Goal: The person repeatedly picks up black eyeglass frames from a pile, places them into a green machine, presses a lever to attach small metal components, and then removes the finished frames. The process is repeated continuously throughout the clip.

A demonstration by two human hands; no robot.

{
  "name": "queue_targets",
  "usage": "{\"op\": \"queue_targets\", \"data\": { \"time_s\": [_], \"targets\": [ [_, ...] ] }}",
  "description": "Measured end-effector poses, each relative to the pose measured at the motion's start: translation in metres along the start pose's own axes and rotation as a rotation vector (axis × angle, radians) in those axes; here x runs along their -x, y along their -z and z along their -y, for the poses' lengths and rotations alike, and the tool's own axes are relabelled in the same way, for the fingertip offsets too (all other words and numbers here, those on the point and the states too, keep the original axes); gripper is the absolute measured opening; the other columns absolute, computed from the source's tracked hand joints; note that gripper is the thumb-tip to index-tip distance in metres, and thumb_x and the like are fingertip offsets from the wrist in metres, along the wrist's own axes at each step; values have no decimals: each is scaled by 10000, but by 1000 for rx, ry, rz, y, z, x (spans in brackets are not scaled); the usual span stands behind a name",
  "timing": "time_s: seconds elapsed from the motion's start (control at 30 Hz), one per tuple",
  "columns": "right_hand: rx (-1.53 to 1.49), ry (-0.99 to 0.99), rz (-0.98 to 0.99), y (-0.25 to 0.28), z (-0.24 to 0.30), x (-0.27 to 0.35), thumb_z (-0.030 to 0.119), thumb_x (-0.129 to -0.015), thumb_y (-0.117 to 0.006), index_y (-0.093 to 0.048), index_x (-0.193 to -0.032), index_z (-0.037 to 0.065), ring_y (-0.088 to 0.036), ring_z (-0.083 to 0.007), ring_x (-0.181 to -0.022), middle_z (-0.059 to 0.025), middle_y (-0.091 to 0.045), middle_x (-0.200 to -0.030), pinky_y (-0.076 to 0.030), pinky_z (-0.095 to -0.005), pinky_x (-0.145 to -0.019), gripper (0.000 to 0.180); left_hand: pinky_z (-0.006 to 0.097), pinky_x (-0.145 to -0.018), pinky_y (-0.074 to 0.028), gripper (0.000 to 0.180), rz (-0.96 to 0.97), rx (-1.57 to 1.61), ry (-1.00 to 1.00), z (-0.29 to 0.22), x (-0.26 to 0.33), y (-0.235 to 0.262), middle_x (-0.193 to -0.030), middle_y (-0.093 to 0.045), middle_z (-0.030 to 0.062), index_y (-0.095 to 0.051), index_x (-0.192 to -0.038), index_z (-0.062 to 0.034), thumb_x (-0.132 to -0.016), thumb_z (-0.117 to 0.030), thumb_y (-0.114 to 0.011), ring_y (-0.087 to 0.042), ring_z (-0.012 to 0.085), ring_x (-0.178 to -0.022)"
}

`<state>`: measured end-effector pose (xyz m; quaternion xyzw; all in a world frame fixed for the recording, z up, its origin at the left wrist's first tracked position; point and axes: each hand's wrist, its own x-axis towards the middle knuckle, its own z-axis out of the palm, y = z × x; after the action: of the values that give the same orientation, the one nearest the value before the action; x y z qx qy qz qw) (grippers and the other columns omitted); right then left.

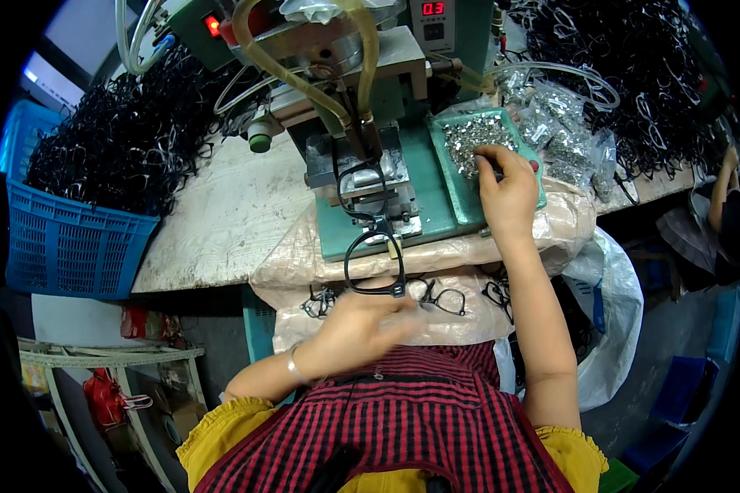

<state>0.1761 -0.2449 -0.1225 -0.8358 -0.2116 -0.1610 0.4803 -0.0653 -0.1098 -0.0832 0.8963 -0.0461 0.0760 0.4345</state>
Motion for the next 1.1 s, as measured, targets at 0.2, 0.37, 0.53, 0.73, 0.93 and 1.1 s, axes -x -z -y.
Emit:
{"op": "queue_targets", "data": {
  "time_s": [0.2, 0.37, 0.53, 0.73, 0.93, 1.1],
  "targets": [
    [10, -76, 69, 28, -16, 4, 87, -836, -701, -728, -967, 31, -665, -263, -889, -126, -714, -934, -504, -356, -832, 146, 421, -700, -549, 442, 669, -410, 271, -8, -1, 81, -914, -706, 181, -708, -882, -15, -878, -457, -703, -692, 341, -795],
    [83, 32, -95, 55, -29, 33, 34, -808, -704, -721, -922, 18, -652, -250, -883, -108, -705, -930, -487, -344, -840, 116, 449, -860, -546, 909, 420, -687, 496, 138, 80, 37, -1186, -631, 291, -509, -1339, -12, -714, -610, -790, -659, 449, -993],
    [-141, -22, 13, 58, 14, 35, 10, -808, -695, -723, -926, 12, -644, -223, -891, -91, -702, -919, -476, -324, -846, 121, 453, -960, -499, 950, 471, -308, 386, 117, 18, -43, -1256, -598, 289, -383, -1455, -4, -741, -434, -838, -602, 442, -1141],
    [-541, 144, 177, -6, 92, -14, 10, -771, -703, -682, -978, 11, -642, -174, -868, -74, -687, -918, -487, -292, -817, 209, 395, -948, -506, 863, 751, 515, 82, 61, -52, -142, -1259, -575, 295, -312, -1512, -10, -812, -235, -763, -618, 366, -1085],
    [-846, -108, 158, -29, 94, 1, -11, -803, -721, -580, -1106, -4, -600, -94, -868, -27, -622, -890, -471, -238, -823, 334, 383, -988, -487, 448, 758, 110, 178, 95, -22, -41, -1232, -649, 216, -602, -1279, 8, -884, -186, -685, -633, 330, -1130],
    [-896, -109, 188, -26, 99, -1, -21, -808, -718, -529, -1223, -28, -603, -86, -872, -40, -660, -903, -462, -231, -844, 456, 292, -679, -576, 129, -187, 340, 188, 15, -35, 110, -910, -739, 137, -666, -1039, 7, -946, -75, -629, -707, 191, -754]
  ]
}}
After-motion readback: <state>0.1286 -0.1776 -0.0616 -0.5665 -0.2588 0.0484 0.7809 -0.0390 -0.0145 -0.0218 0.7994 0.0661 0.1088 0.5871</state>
